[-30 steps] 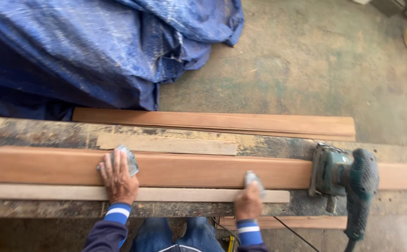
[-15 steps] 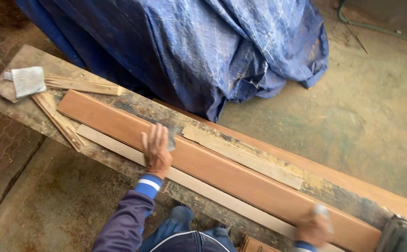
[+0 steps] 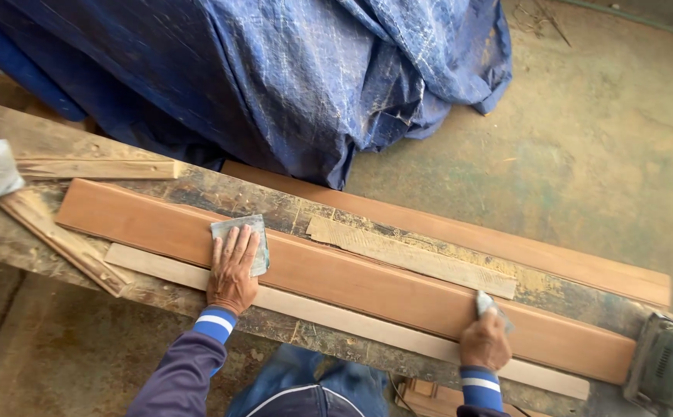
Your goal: Sanding a wooden board by hand using sandpaper on a workbench.
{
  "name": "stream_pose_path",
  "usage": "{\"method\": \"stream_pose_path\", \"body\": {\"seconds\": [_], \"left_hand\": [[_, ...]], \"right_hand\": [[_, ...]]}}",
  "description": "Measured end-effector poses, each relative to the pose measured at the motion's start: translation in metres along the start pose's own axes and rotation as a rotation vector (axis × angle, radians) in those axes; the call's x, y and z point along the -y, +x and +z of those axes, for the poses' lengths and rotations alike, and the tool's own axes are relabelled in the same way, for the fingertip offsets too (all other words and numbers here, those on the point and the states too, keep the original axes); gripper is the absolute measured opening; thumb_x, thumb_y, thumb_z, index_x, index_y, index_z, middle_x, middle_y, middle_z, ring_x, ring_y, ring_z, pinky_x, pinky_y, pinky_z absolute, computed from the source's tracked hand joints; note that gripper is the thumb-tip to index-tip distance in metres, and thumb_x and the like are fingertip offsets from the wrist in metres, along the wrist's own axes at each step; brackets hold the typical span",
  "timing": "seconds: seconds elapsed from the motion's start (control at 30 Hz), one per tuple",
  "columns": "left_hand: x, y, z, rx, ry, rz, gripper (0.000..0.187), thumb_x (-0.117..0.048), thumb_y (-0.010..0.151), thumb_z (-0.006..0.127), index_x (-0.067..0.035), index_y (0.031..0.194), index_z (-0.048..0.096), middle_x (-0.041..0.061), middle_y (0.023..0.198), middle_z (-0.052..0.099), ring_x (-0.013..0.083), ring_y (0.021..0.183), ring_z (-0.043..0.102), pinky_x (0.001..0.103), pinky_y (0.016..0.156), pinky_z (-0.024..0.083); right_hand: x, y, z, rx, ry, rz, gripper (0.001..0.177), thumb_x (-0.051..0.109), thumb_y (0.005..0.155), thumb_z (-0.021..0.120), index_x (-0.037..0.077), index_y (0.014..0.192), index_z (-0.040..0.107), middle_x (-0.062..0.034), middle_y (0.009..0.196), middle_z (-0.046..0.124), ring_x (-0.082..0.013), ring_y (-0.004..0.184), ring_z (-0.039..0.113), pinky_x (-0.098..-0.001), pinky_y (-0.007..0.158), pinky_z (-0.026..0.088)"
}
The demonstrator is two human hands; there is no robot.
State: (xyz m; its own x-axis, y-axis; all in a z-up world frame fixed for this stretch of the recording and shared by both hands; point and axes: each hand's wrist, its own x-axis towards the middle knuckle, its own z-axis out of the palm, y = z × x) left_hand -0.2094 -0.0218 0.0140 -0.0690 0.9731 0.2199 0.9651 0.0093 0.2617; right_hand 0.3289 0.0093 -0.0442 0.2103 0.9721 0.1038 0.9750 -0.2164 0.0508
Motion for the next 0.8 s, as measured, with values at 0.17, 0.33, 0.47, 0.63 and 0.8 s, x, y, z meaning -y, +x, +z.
{"method": "stream_pose_path", "body": {"seconds": [0.17, 0.33, 0.47, 0.63, 0.8], "left_hand": [[-0.004, 0.003, -0.006, 0.013, -0.003, -0.036, 0.068, -0.014, 0.088, 0.057, -0.008, 0.154, 0.043, 0.012, 0.164, 0.037, 0.0322, 0.153, 0.031, 0.054, 0.127, 0.019], [-0.004, 0.002, -0.011, 0.043, 0.000, -0.048, 0.071, -0.014, 0.085, 0.057, -0.009, 0.154, 0.042, 0.012, 0.164, 0.037, 0.0319, 0.153, 0.032, 0.054, 0.127, 0.019], [-0.003, 0.005, -0.011, 0.053, -0.016, -0.037, 0.071, -0.014, 0.085, 0.057, -0.008, 0.155, 0.041, 0.012, 0.164, 0.037, 0.0322, 0.152, 0.032, 0.053, 0.127, 0.019], [-0.003, 0.003, -0.010, 0.030, -0.027, -0.046, 0.070, -0.017, 0.087, 0.058, -0.008, 0.154, 0.041, 0.013, 0.163, 0.037, 0.0327, 0.152, 0.033, 0.054, 0.126, 0.019], [-0.002, 0.006, -0.008, 0.045, 0.003, -0.041, 0.069, -0.016, 0.088, 0.056, -0.008, 0.155, 0.041, 0.012, 0.164, 0.037, 0.0324, 0.152, 0.032, 0.054, 0.127, 0.019]], "right_hand": [[0.155, -0.031, -0.026, -0.126, 0.247, -0.147, 0.022, 0.023, 0.099, 0.058, 0.005, 0.112, 0.060, -0.0151, 0.093, 0.069, -0.0316, 0.070, 0.068, -0.0434, 0.059, 0.054], [0.273, -0.070, -0.027, 0.066, 0.316, -0.669, 0.042, 0.004, 0.094, 0.058, 0.000, 0.136, 0.056, -0.0111, 0.098, 0.063, -0.0240, 0.075, 0.069, -0.0371, 0.056, 0.056], [0.164, -0.032, -0.018, -0.162, 0.255, -0.614, 0.042, 0.010, 0.091, 0.058, 0.008, 0.132, 0.060, -0.0105, 0.102, 0.066, -0.0280, 0.073, 0.069, -0.0402, 0.054, 0.055], [0.040, -0.001, -0.005, 0.024, -0.050, -0.057, 0.020, 0.018, 0.098, 0.059, 0.013, 0.114, 0.070, -0.0089, 0.099, 0.073, -0.0289, 0.071, 0.071, -0.0419, 0.054, 0.054], [0.197, -0.052, 0.014, -0.316, 0.322, -0.338, 0.036, 0.018, 0.095, 0.061, 0.005, 0.128, 0.063, -0.0165, 0.103, 0.072, -0.0294, 0.073, 0.068, -0.0400, 0.059, 0.056]]}}
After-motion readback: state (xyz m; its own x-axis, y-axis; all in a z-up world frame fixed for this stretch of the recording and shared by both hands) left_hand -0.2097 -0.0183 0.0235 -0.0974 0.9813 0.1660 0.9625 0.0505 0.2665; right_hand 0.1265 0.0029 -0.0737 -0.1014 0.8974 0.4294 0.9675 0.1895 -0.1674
